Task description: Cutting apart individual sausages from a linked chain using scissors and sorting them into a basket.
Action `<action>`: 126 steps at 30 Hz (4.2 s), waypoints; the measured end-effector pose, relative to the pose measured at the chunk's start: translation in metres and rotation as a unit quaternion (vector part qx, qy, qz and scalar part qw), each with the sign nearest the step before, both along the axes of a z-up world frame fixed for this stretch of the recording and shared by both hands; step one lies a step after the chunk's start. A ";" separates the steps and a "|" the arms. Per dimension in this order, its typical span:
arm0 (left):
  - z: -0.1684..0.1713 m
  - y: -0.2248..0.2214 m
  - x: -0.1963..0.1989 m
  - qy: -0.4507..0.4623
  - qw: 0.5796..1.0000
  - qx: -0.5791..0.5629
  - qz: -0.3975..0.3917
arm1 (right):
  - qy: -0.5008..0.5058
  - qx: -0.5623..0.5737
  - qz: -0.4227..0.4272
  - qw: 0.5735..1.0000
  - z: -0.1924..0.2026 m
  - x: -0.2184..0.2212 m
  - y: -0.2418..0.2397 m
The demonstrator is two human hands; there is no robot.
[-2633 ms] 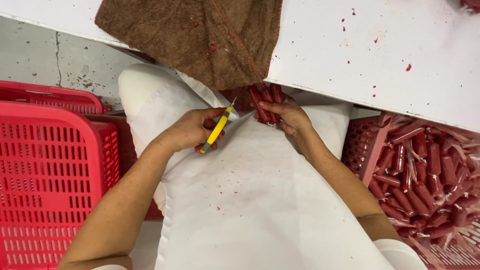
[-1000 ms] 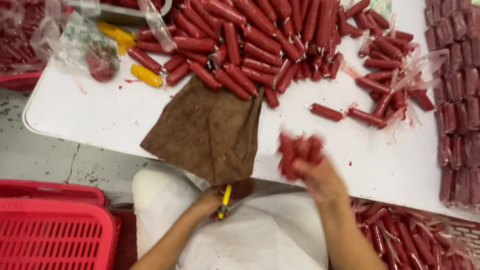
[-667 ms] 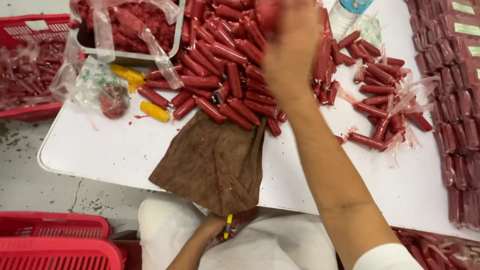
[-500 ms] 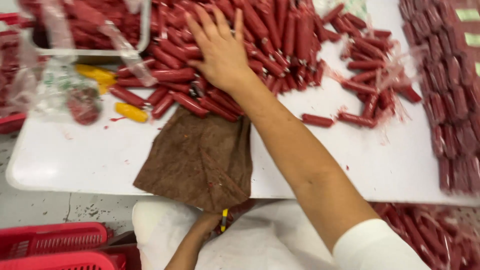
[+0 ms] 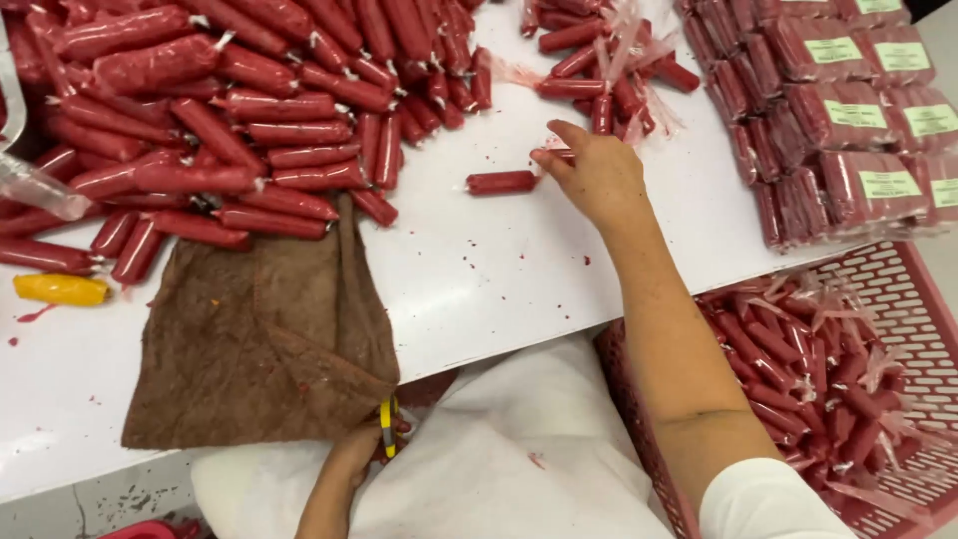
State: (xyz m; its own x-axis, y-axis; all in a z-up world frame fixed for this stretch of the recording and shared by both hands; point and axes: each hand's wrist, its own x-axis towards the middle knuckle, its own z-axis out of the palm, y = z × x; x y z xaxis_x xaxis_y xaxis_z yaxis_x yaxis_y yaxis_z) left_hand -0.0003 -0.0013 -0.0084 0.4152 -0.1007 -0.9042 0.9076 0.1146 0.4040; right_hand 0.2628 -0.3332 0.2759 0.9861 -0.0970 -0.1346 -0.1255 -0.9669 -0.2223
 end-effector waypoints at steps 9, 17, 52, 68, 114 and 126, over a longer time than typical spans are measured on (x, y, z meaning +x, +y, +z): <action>-0.017 0.011 0.005 -0.004 0.999 -0.010 -0.033 | -0.263 0.096 0.039 0.959 -0.082 -0.019 -0.051; 0.191 0.037 0.020 -0.249 0.826 0.134 -0.487 | -0.270 0.400 0.020 0.876 -0.066 -0.026 0.009; 0.064 0.027 -0.038 -0.065 0.979 -0.085 -0.173 | -0.038 0.167 0.043 0.984 -0.062 -0.009 0.024; 0.088 0.013 0.001 0.027 0.998 -0.011 -0.061 | -0.274 0.143 0.210 0.928 -0.085 -0.025 -0.006; 0.086 0.011 0.006 -0.014 0.994 0.003 -0.106 | -0.113 0.082 0.211 0.967 -0.071 -0.026 -0.045; 0.080 0.011 0.008 0.021 0.997 -0.008 -0.067 | -0.141 0.019 0.135 0.981 -0.068 0.096 -0.037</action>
State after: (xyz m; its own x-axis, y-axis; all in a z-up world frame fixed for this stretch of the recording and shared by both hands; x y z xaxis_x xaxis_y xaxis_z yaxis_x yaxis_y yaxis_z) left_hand 0.0077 0.0096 0.0713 0.3586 -0.1683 -0.9182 0.9313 -0.0034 0.3643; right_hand 0.3591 -0.3698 0.2080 0.9738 0.1723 0.1485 0.2053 -0.9470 -0.2473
